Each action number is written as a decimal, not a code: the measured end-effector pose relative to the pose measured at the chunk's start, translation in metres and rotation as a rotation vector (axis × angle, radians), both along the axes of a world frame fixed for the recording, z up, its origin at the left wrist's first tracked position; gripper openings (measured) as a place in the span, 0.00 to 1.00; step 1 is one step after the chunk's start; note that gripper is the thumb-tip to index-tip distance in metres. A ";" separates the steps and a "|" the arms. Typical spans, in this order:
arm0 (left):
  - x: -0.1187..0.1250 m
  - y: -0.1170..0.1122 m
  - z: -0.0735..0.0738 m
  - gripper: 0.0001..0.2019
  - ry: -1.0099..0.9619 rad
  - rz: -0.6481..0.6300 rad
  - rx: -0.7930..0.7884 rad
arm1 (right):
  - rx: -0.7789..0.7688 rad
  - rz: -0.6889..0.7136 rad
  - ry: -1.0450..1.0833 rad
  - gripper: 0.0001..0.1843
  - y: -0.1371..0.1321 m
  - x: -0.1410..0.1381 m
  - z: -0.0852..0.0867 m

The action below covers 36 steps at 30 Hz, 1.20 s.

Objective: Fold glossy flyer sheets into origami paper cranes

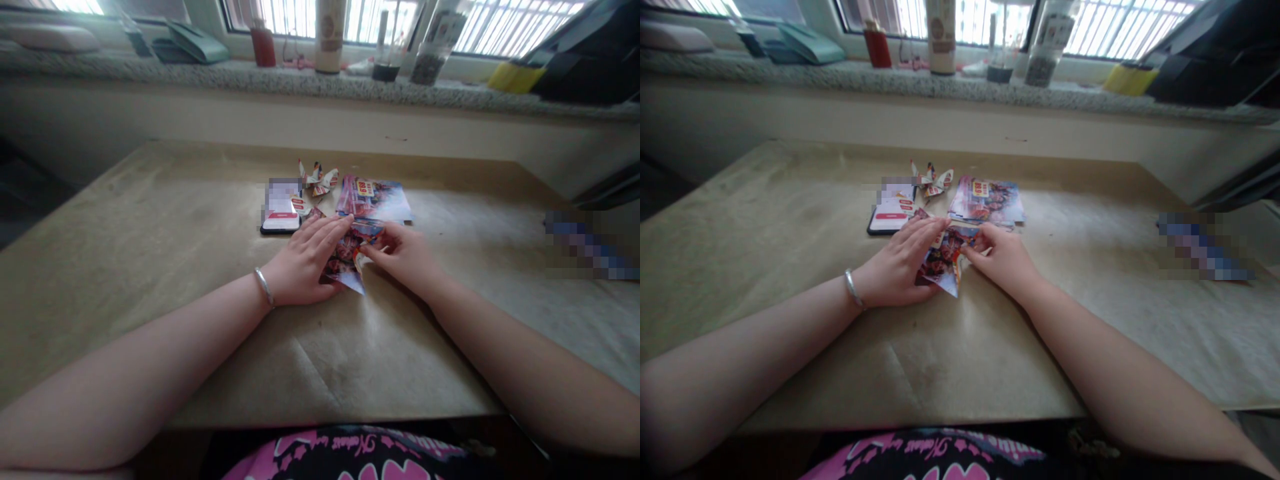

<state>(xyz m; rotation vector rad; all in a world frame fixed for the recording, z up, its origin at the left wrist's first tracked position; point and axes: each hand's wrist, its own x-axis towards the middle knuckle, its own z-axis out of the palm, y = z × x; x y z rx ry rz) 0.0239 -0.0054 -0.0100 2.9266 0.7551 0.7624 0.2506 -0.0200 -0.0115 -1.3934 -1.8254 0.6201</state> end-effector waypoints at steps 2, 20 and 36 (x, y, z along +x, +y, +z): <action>0.000 0.000 -0.001 0.47 0.000 0.000 0.006 | -0.030 0.028 0.005 0.08 0.000 -0.002 0.000; 0.002 0.000 -0.003 0.47 -0.069 0.035 0.045 | 0.025 0.079 0.226 0.08 0.000 -0.009 -0.003; 0.005 -0.002 0.002 0.48 -0.136 0.054 0.121 | 0.108 0.047 0.258 0.08 -0.005 -0.010 0.000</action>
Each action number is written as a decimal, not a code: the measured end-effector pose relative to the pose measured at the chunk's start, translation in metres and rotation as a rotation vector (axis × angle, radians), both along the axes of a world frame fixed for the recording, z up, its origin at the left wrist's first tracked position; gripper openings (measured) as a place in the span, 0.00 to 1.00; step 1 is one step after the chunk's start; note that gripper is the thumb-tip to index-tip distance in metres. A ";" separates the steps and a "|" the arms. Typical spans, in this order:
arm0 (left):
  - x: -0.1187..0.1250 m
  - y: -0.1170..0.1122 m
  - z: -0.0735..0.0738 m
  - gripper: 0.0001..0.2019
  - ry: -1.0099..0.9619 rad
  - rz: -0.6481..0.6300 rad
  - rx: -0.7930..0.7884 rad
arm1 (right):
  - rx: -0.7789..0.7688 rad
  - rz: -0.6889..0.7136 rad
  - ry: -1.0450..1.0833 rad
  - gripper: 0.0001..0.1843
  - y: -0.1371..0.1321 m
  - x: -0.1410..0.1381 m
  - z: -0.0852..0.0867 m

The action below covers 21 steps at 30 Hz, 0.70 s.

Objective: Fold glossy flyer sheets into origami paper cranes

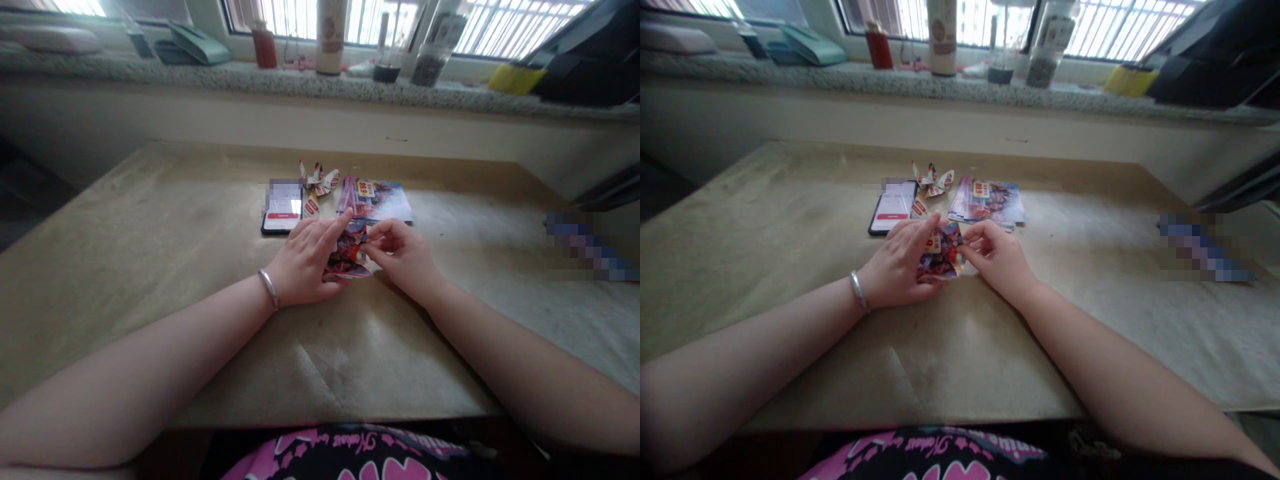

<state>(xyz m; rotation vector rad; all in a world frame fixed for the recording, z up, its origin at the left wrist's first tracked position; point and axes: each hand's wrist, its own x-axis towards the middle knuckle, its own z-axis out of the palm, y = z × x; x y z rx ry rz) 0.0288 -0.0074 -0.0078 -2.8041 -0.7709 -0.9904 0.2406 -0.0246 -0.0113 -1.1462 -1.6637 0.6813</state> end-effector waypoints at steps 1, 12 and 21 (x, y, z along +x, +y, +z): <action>0.000 0.000 0.000 0.49 -0.003 0.004 -0.004 | 0.003 -0.009 0.010 0.09 0.000 0.000 0.000; 0.001 -0.001 -0.001 0.49 -0.046 0.029 0.008 | 0.056 0.045 0.011 0.05 -0.004 -0.002 0.001; 0.001 -0.001 0.000 0.54 -0.080 -0.012 0.001 | 0.073 0.092 0.016 0.04 -0.004 0.002 0.000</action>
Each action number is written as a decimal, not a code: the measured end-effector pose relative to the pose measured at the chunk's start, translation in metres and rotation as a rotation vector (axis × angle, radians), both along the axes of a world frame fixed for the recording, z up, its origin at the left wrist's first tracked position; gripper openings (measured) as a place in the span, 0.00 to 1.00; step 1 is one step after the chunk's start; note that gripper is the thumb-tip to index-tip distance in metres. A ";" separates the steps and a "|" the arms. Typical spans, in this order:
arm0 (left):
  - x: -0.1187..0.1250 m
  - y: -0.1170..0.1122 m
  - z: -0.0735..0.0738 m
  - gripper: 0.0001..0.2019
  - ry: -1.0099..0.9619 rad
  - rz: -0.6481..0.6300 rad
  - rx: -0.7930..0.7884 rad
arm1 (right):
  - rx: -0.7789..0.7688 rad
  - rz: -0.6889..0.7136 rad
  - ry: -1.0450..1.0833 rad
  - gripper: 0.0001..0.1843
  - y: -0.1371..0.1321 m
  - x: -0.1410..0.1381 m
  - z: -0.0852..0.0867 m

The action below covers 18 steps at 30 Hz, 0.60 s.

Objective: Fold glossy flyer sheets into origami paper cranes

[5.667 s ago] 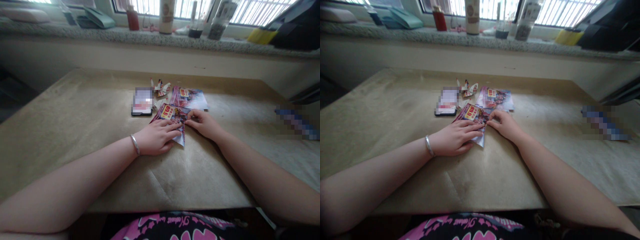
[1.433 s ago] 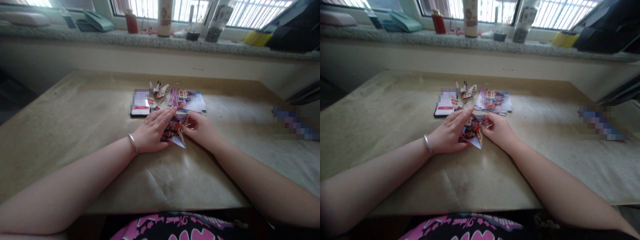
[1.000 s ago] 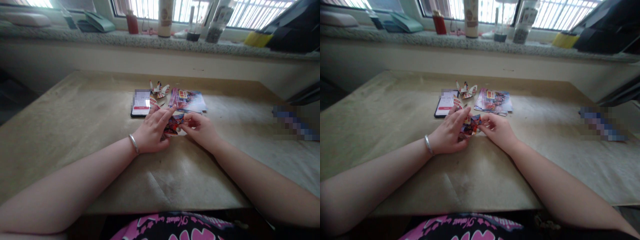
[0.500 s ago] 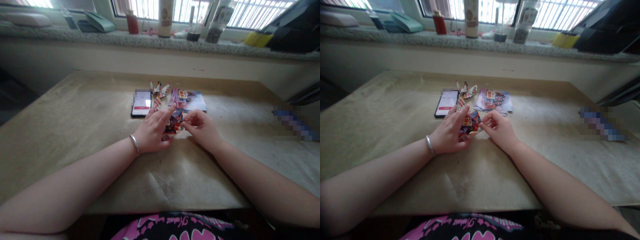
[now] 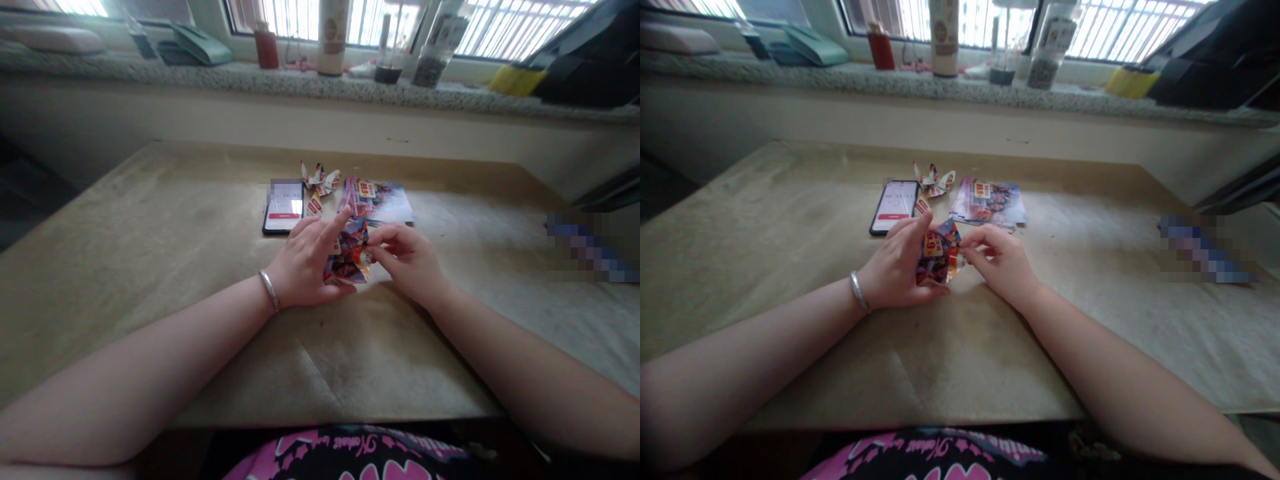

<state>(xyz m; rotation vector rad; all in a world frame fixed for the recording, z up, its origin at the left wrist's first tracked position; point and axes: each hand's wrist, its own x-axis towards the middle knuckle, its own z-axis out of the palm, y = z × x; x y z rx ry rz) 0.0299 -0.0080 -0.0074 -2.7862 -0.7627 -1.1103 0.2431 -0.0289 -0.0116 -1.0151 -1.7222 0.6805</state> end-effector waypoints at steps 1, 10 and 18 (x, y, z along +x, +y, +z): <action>0.000 0.000 0.000 0.54 -0.009 -0.010 0.007 | 0.000 0.012 -0.009 0.03 0.000 0.000 0.000; -0.002 0.001 0.001 0.55 0.013 0.018 -0.053 | 0.114 0.117 -0.089 0.06 -0.001 0.002 0.006; -0.003 0.000 0.002 0.52 -0.010 0.050 -0.131 | 0.008 0.189 -0.142 0.09 -0.001 0.002 0.006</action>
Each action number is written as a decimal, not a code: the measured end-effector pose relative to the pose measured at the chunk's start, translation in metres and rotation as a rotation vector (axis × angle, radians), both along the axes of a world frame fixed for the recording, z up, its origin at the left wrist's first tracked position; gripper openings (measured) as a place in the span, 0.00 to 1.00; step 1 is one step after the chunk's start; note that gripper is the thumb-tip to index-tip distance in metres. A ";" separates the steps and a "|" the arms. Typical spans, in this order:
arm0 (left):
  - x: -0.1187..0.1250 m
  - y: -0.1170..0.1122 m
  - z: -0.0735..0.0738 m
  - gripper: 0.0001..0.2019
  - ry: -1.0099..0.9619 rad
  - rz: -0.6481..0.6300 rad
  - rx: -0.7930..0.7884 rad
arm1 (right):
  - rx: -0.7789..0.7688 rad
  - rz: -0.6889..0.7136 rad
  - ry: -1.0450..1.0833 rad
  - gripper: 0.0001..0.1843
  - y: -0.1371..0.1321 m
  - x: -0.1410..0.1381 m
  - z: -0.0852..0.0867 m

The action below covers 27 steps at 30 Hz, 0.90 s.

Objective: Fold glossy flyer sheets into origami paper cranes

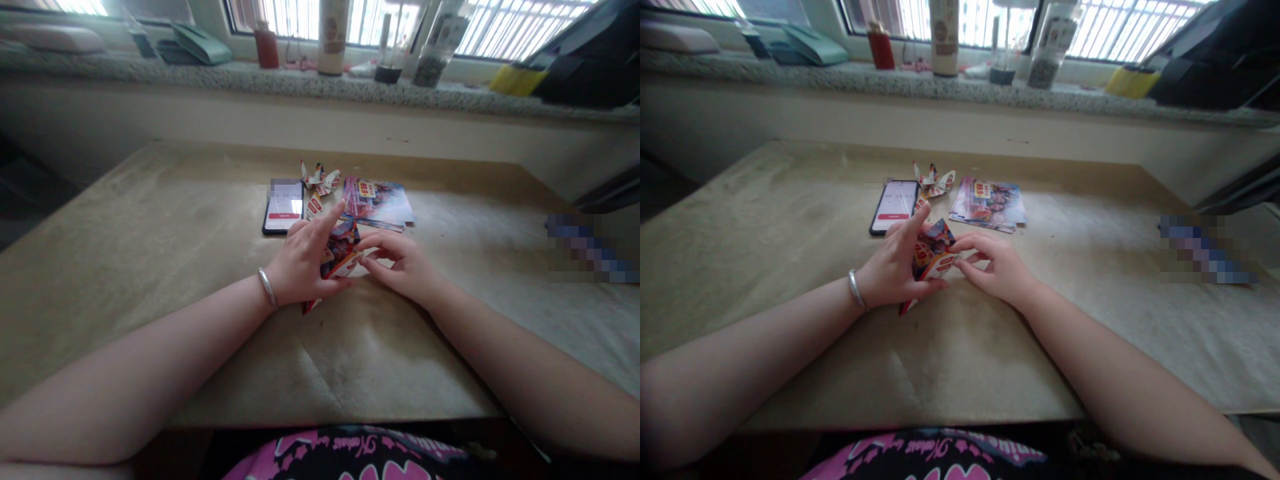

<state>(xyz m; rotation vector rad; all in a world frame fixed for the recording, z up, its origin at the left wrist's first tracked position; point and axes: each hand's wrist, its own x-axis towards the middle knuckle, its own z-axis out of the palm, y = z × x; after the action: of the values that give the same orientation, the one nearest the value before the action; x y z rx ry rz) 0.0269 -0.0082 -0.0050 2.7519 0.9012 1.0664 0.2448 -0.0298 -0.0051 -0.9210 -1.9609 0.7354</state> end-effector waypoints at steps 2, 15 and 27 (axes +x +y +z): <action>0.000 0.000 0.000 0.52 -0.014 -0.008 -0.001 | 0.007 -0.030 -0.010 0.05 0.002 0.000 -0.001; 0.002 -0.002 0.003 0.54 -0.006 0.022 -0.107 | 0.086 -0.167 0.024 0.03 0.003 -0.002 0.000; 0.000 0.001 0.005 0.51 -0.087 -0.146 -0.260 | 0.053 -0.123 -0.056 0.04 0.005 -0.001 -0.002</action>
<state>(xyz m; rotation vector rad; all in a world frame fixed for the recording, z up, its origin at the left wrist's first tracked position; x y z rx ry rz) 0.0264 -0.0075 -0.0003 2.4958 0.7541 0.9605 0.2434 -0.0247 -0.0070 -1.0295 -1.9432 0.5911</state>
